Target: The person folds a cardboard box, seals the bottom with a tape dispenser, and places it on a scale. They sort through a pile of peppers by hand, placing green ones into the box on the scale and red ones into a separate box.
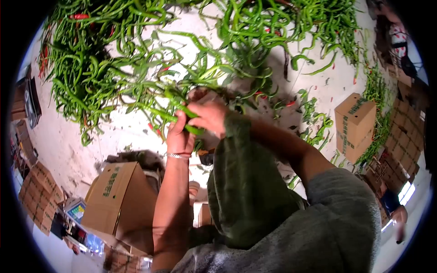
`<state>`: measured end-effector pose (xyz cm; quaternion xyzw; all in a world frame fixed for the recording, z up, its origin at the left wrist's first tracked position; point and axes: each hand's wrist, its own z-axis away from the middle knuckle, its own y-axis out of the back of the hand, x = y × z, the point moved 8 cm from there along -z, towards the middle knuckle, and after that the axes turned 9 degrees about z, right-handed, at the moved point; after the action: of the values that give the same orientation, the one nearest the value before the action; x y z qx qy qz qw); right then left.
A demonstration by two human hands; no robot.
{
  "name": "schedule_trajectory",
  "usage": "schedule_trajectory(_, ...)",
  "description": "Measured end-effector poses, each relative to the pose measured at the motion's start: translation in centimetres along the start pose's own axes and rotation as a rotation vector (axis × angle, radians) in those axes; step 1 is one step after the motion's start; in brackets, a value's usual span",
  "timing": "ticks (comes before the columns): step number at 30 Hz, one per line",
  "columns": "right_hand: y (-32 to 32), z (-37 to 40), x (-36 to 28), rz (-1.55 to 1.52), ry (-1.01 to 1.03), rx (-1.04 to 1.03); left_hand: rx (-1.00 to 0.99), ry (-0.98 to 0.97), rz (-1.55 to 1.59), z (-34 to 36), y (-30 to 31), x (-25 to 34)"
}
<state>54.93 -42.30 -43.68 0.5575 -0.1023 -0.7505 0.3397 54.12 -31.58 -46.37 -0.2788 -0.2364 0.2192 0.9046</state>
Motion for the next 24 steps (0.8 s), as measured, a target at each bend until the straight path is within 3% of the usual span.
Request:
schedule_trajectory(3, 1.7, 0.4, -1.8, -0.02, 0.239, 0.003, -0.193, 0.058, 0.17, 0.5, -3.2, 0.1)
schedule_trajectory(4, 1.9, 0.3, -2.8, 0.061, 0.393, 0.053, -0.162, 0.055, 0.096, 0.3, -3.1, 0.0)
schedule_trajectory(5, 1.6, 0.6, -2.0, 0.071, 0.274, 0.051, -0.189, 0.057, 0.05, 0.0, -3.6, -0.2)
schedule_trajectory(8, 4.5, 1.5, -2.4, 0.345, 0.657, 0.119, -0.134, 0.086, 0.066, -1.3, -4.2, -0.6)
schedule_trajectory(9, 6.1, 1.1, 0.2, 0.201, 0.58, 0.252, -0.173, 0.067, 0.1, -1.9, -5.4, -0.3)
schedule_trajectory(10, 7.5, 0.8, 6.2, -0.109, 0.14, 0.353, -0.211, 0.047, 0.135, -2.5, -6.5, 0.0)
schedule_trajectory(11, 9.7, 1.9, 10.2, -0.267, -0.095, 0.526, -0.167, 0.002, 0.147, -3.3, -6.0, 0.6)
schedule_trajectory(13, 15.7, 4.9, 14.3, 0.2, -0.376, 0.877, -0.215, -0.029, 0.248, -4.4, -5.0, 1.8)
schedule_trajectory(16, 19.1, 4.9, 17.8, 0.9, -0.517, 0.806, -0.325, 0.019, 0.348, -4.3, -4.7, 2.4)
schedule_trajectory(17, 20.2, 4.1, 19.4, 1.054, -0.553, 0.73, -0.227, 0.006, 0.365, -3.9, -6.1, 2.2)
schedule_trajectory(18, 19.9, 3.4, 19.5, 1.082, -0.574, 0.595, -0.124, -0.005, 0.377, -3.0, -6.9, 2.3)
schedule_trajectory(19, 19.2, 2.9, 20.2, 1.088, -0.594, 0.455, -0.282, 0.002, 0.435, -3.0, -6.5, 1.9)
schedule_trajectory(21, 19.6, 2.3, 20.1, 1.152, -0.305, 0.619, -0.451, -0.032, 0.507, -3.1, -5.6, 1.8)
schedule_trajectory(24, 22.1, 2.2, 13.4, 1.114, -0.259, 0.448, -0.343, -0.072, 0.519, -1.6, -6.5, 1.6)
